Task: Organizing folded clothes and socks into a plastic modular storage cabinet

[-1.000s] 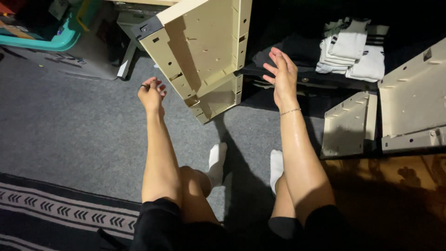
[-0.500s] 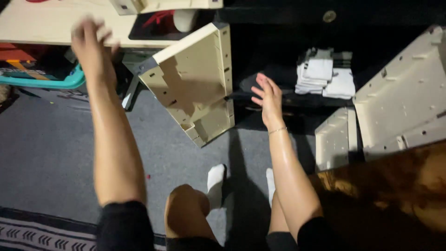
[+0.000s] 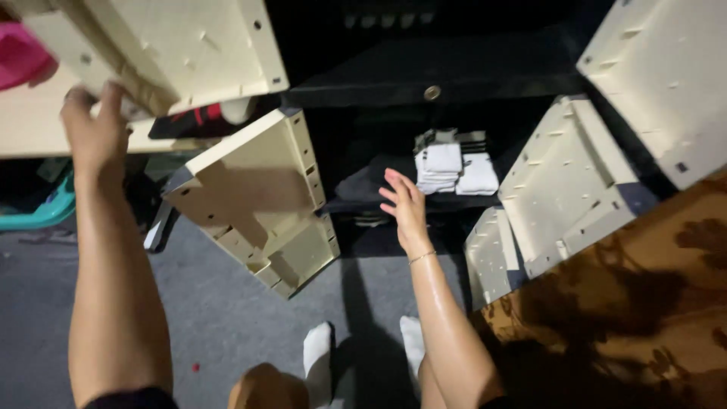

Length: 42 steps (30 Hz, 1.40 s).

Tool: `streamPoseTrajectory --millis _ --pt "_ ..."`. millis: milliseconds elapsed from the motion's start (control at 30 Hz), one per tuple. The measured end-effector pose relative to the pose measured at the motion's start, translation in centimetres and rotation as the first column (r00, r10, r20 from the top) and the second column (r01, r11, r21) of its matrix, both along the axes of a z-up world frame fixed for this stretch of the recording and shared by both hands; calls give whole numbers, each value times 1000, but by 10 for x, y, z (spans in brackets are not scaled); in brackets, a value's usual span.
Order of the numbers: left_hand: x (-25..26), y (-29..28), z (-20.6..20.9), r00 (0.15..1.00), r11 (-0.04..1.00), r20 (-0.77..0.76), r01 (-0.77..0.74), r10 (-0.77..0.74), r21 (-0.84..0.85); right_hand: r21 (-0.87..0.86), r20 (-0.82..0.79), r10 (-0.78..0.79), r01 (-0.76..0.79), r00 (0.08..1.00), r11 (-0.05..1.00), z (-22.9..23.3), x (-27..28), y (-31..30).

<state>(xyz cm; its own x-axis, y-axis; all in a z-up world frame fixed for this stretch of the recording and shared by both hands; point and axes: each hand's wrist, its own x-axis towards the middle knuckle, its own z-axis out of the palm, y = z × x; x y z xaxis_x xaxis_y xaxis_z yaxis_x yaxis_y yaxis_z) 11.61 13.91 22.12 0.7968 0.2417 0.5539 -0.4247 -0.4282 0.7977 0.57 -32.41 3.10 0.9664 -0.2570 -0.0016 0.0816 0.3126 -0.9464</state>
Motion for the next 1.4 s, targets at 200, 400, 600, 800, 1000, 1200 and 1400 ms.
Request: streamPoseTrajectory --millis 200,400,600,800,1000,1200,1400 --pt "-34 16 -41 890 914 442 -266 110 308 24 56 -33 31 998 999 11 -14 -9" --pt "-92 -41 -31 951 989 271 -148 148 -18 -8 53 -58 58 997 998 21 -25 -21" --pt "-94 -66 -50 926 978 341 -101 160 -185 -2 62 -60 60 996 998 21 -33 -26" --pt "-109 -96 -36 898 938 296 -267 325 -222 -53 41 -35 37 999 998 22 -26 -8" --pt "-107 -93 -47 880 921 285 -333 380 -201 -106 33 32 -29 999 994 26 -30 11" --pt "-110 -97 -49 875 897 210 -402 435 -184 -125 31 51 -46 998 991 24 -23 20" --pt "-121 -98 -44 938 931 224 -190 266 -311 -135 25 44 -40 999 990 26 -22 23"
